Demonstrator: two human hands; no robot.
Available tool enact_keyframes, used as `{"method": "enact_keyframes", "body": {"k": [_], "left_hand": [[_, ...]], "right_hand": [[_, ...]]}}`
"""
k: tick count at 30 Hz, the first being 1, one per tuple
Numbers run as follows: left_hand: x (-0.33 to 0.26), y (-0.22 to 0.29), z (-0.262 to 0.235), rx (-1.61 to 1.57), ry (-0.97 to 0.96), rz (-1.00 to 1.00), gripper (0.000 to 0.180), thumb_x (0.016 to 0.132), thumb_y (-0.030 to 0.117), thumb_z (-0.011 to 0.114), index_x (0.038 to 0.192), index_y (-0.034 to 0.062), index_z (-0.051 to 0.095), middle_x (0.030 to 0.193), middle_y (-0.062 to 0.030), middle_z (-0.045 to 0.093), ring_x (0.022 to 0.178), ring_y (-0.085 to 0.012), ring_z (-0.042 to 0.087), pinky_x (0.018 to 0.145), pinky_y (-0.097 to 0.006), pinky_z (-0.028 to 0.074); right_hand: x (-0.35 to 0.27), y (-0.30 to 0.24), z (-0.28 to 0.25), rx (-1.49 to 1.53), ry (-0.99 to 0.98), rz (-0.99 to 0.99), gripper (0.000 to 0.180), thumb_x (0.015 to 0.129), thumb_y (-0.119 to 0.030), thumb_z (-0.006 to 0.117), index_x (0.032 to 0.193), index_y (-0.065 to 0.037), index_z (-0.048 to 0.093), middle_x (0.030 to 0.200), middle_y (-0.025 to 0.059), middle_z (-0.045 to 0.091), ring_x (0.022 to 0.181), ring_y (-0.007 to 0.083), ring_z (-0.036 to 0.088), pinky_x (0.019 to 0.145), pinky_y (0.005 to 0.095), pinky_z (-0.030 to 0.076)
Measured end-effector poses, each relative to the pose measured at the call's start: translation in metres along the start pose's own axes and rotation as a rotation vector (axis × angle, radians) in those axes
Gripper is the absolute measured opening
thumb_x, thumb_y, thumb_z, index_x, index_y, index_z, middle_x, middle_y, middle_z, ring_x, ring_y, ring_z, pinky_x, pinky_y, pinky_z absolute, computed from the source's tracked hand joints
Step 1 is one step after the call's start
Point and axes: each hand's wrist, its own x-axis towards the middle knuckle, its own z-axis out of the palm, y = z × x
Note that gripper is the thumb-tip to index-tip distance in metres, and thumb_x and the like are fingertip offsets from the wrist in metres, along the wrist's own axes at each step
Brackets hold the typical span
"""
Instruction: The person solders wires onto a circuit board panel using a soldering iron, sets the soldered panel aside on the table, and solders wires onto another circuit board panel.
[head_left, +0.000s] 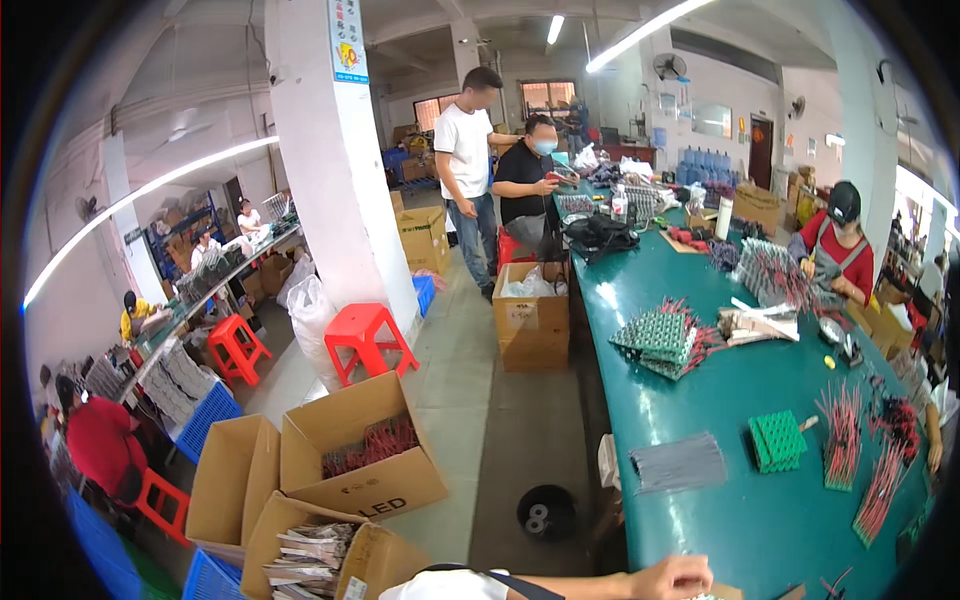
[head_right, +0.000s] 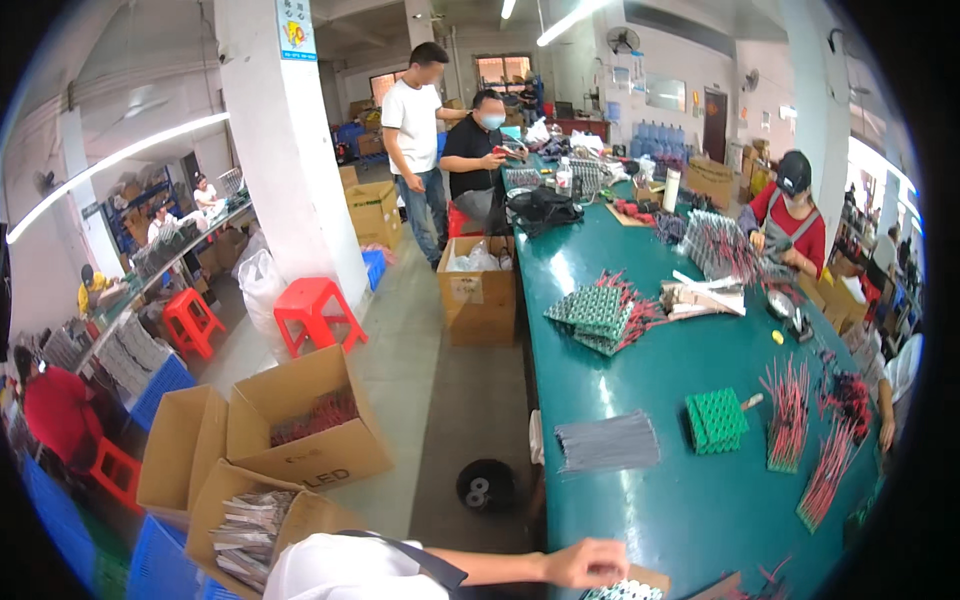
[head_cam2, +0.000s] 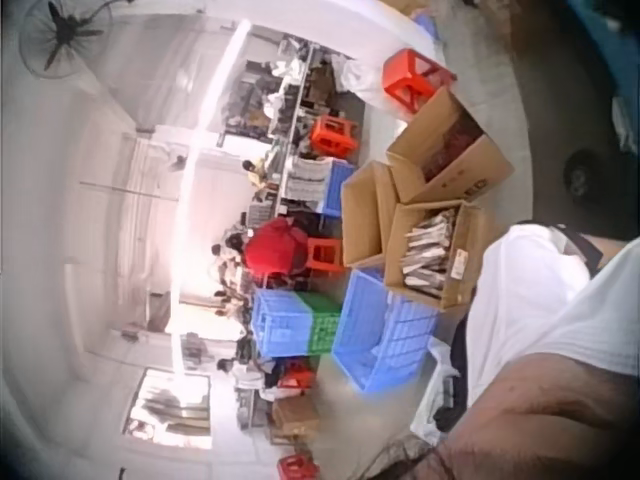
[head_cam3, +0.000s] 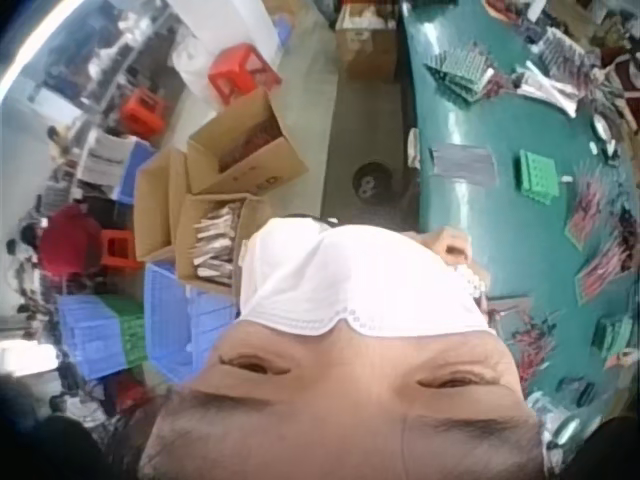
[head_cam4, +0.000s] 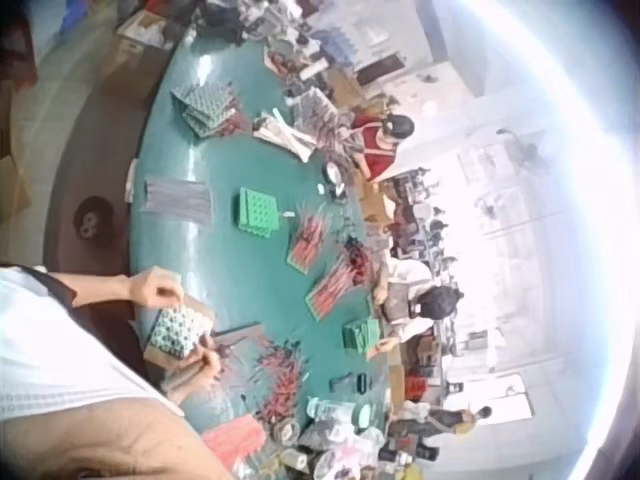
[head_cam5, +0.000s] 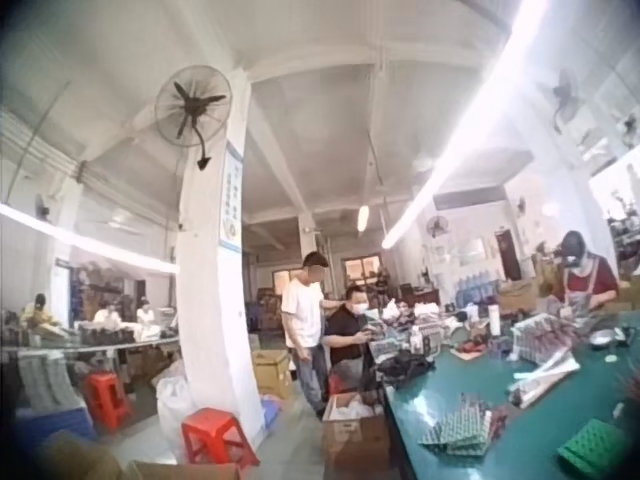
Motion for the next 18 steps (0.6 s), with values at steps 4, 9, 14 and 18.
{"method": "enact_keyframes", "body": {"k": [4,9,14,18], "left_hand": [[0.012,0.014,0.016,-0.094,-0.120,0.141,0.017,0.094,0.025,0.066,0.090,0.0083,0.066,0.089,-0.0121,0.064,0.078,-0.0294,0.062,0.068,-0.042,0.046],[0.023,0.018,0.019,-0.500,-0.246,0.079,0.017,0.095,0.023,0.066,0.093,0.0067,0.066,0.095,-0.0179,0.064,0.082,-0.0311,0.062,0.072,-0.045,0.046],[0.027,0.015,0.012,0.005,-0.195,0.380,0.007,0.083,0.010,0.076,0.088,0.0066,0.074,0.079,-0.0070,0.063,0.067,-0.0256,0.063,0.059,-0.035,0.051],[0.028,0.012,0.010,0.051,-0.127,0.398,0.007,0.082,0.009,0.076,0.088,0.0080,0.074,0.079,-0.0068,0.064,0.068,-0.0260,0.063,0.059,-0.036,0.052]], "right_hand": [[0.001,0.008,-0.008,0.004,0.022,0.014,0.027,0.092,-0.006,0.059,0.119,0.000,0.058,0.114,0.0198,0.064,0.107,0.0278,0.063,0.091,0.0388,0.051],[0.008,0.013,-0.012,-0.004,0.040,0.048,0.026,0.093,-0.006,0.059,0.119,0.000,0.057,0.115,0.0208,0.064,0.106,0.0281,0.063,0.089,0.0388,0.052],[0.014,0.014,-0.012,0.011,0.069,0.074,0.026,0.093,-0.005,0.058,0.119,0.001,0.056,0.115,0.0219,0.063,0.105,0.0285,0.064,0.088,0.0388,0.053],[0.013,0.014,-0.014,0.007,0.076,0.096,0.025,0.094,-0.005,0.057,0.119,0.001,0.056,0.116,0.0228,0.063,0.104,0.0287,0.064,0.087,0.0388,0.054]]}}
